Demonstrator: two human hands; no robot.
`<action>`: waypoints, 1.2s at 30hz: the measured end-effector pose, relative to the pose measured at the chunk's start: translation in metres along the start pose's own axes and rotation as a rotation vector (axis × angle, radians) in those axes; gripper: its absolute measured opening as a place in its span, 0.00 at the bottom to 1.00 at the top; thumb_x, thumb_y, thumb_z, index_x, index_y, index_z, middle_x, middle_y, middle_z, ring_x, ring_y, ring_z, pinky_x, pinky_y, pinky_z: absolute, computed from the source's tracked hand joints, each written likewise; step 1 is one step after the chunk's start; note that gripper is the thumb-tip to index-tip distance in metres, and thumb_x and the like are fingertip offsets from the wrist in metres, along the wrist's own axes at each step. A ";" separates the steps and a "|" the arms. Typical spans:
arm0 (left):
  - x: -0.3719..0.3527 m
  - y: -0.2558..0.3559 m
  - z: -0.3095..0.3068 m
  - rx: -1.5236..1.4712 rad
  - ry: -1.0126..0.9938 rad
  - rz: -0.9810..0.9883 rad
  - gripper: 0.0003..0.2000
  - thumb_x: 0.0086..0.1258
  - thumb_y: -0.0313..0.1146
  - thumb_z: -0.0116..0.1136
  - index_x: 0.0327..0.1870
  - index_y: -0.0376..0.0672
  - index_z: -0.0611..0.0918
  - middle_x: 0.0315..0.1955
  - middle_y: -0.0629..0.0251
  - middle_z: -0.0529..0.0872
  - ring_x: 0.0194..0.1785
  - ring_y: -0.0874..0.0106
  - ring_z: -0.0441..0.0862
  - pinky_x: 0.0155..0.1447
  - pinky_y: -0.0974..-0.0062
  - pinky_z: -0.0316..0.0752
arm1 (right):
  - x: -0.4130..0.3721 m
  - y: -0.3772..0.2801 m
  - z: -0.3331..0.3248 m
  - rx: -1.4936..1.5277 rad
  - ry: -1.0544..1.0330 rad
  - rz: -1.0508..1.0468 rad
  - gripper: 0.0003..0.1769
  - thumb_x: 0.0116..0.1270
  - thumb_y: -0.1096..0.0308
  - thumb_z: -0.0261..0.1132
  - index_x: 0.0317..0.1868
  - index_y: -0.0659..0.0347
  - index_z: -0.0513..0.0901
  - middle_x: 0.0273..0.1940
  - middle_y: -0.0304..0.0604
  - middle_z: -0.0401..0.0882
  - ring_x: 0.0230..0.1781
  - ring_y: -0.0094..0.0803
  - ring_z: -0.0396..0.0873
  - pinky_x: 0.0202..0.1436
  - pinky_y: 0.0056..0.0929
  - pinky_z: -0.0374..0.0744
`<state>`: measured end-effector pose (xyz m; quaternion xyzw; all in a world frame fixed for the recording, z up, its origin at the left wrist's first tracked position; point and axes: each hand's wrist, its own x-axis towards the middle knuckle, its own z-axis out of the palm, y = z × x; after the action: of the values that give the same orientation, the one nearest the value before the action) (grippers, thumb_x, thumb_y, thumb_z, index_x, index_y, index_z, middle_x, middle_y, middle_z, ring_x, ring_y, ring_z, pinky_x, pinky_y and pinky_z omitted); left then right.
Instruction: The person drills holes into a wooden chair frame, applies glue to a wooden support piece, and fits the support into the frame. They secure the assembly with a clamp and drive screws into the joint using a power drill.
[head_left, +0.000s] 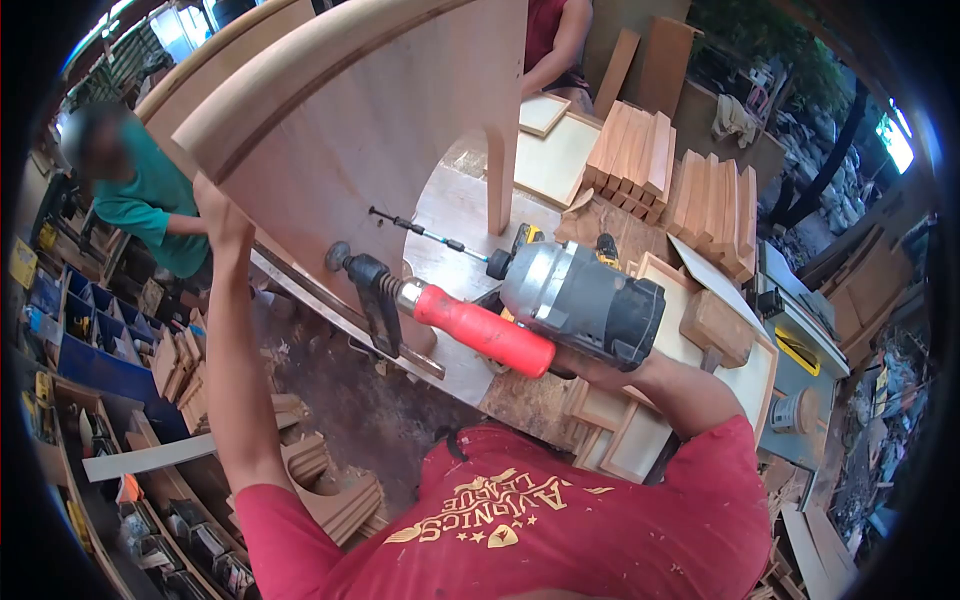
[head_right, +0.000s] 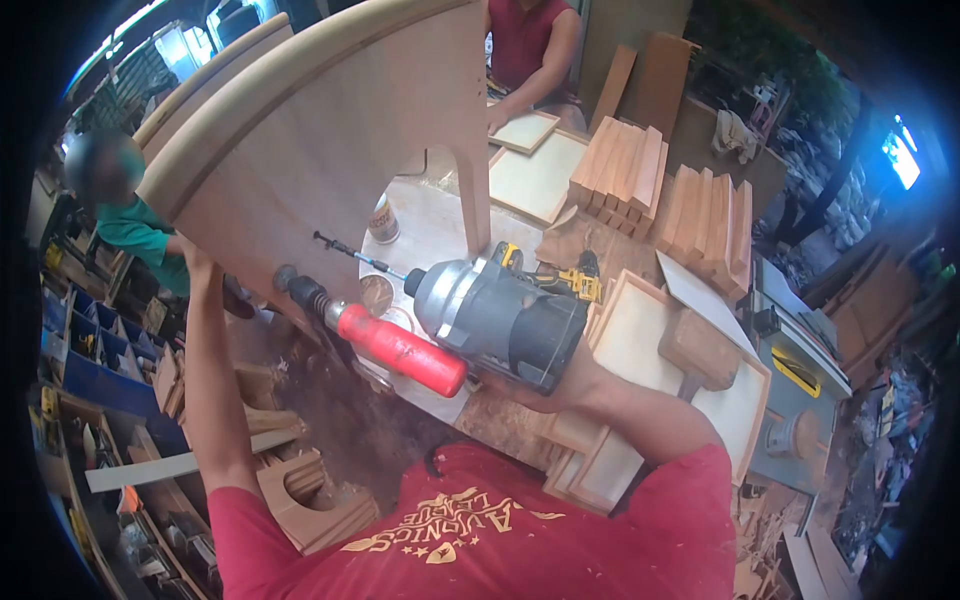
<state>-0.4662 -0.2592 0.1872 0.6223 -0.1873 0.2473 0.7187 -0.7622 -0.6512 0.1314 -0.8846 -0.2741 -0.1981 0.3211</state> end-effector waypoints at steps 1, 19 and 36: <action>0.007 0.001 0.012 -0.244 0.076 -0.158 0.27 0.78 0.56 0.44 0.52 0.37 0.79 0.44 0.61 0.84 0.54 0.69 0.80 0.58 0.68 0.73 | 0.000 -0.003 -0.001 -0.027 -0.018 0.006 0.24 0.57 0.61 0.75 0.55 0.53 0.82 0.52 0.44 0.81 0.52 0.43 0.79 0.56 0.42 0.75; 0.013 -0.021 0.068 -0.669 0.273 -0.459 0.26 0.77 0.55 0.44 0.52 0.37 0.79 0.44 0.61 0.84 0.52 0.68 0.81 0.57 0.68 0.74 | 0.035 -0.043 -0.026 0.038 -0.097 0.030 0.23 0.67 0.67 0.65 0.63 0.53 0.78 0.60 0.47 0.79 0.62 0.44 0.77 0.67 0.43 0.72; 0.013 -0.023 0.071 -0.689 0.275 -0.480 0.24 0.76 0.53 0.45 0.52 0.38 0.79 0.43 0.61 0.84 0.51 0.68 0.81 0.55 0.67 0.75 | 0.038 -0.043 -0.028 0.083 -0.167 0.101 0.26 0.65 0.63 0.69 0.65 0.46 0.79 0.68 0.40 0.73 0.69 0.40 0.69 0.72 0.43 0.66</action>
<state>-0.4393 -0.3303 0.1871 0.3337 -0.0114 0.0769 0.9395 -0.7645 -0.6291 0.1912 -0.8966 -0.2628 -0.0957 0.3433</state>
